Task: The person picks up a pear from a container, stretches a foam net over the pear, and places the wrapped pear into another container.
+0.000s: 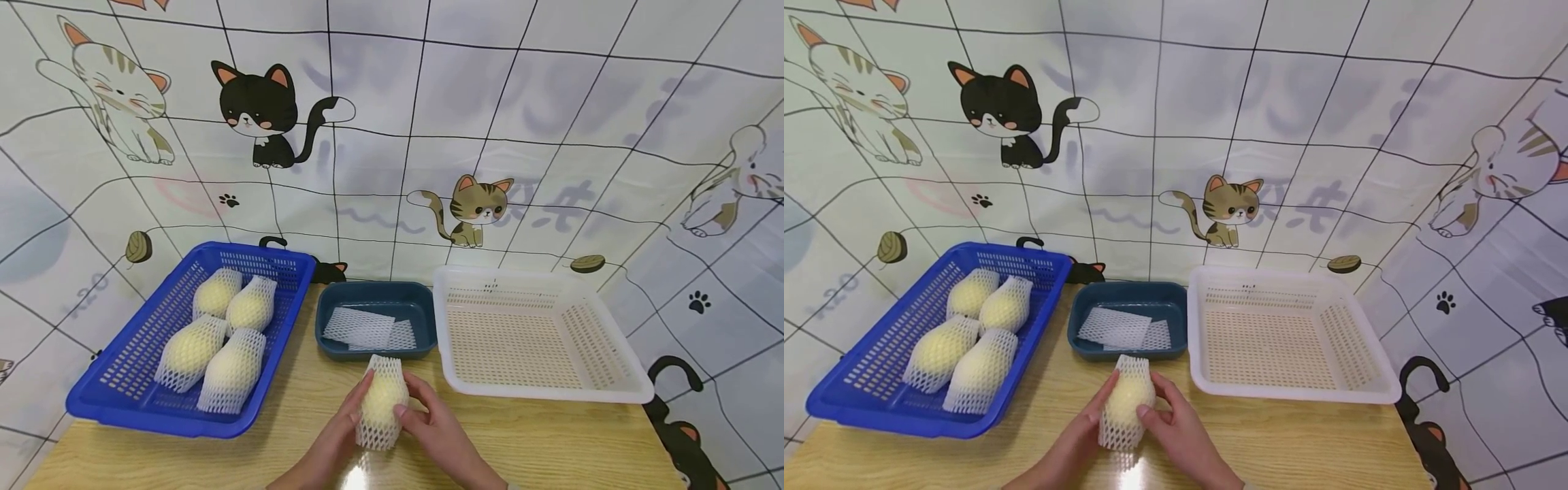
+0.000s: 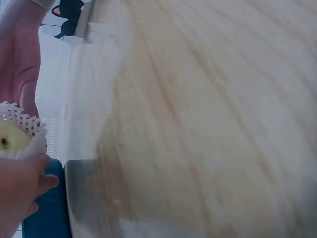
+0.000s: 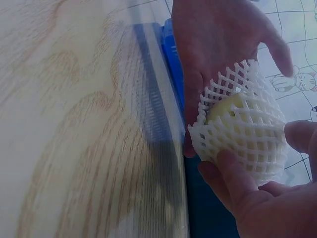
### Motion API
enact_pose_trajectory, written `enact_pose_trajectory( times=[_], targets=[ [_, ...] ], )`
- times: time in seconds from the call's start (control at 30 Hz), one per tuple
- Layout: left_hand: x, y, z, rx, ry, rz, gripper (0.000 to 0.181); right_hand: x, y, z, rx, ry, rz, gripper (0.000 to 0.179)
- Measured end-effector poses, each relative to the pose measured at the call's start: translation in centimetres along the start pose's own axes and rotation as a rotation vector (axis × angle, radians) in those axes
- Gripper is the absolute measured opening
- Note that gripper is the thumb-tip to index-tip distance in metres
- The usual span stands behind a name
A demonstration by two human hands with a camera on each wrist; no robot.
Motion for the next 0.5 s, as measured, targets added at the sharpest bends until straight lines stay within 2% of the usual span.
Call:
enact_pose_trajectory(
  times=[0.07, 0.17, 0.3, 0.4, 0.5],
  targets=[
    [-0.02, -0.05, -0.09, -0.045, -0.020, -0.022, 0.058, 0.13, 0.09, 0.07, 0.013, -0.017, -0.020, 0.063],
    [0.15, -0.17, -0.15, -0.178, -0.090, -0.094, 0.061, 0.34, 0.26, 0.19, 0.044, -0.035, -0.065, 0.056],
    [0.29, -0.26, -0.38, -0.315, -0.121, -0.135, 0.083, 0.48, 0.40, 0.30, 0.079, -0.028, -0.126, 0.051],
    [0.45, -0.38, -0.63, -0.361, -0.121, -0.143, 0.094, 0.43, 0.39, 0.35, 0.089, -0.016, -0.139, 0.052],
    [0.68, -0.51, -0.70, -0.374, -0.128, -0.150, 0.093, 0.32, 0.34, 0.39, 0.093, -0.010, -0.137, 0.053]
  ],
)
Point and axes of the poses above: each hand's wrist, its own z-axis away from the middle knuckle, its own y-axis out of the palm, x = y × z, the point moved 4 cm from there along -z, towards the middle knuckle, and after that the axes turned 13 degrees about x, right-handed, at the moved point
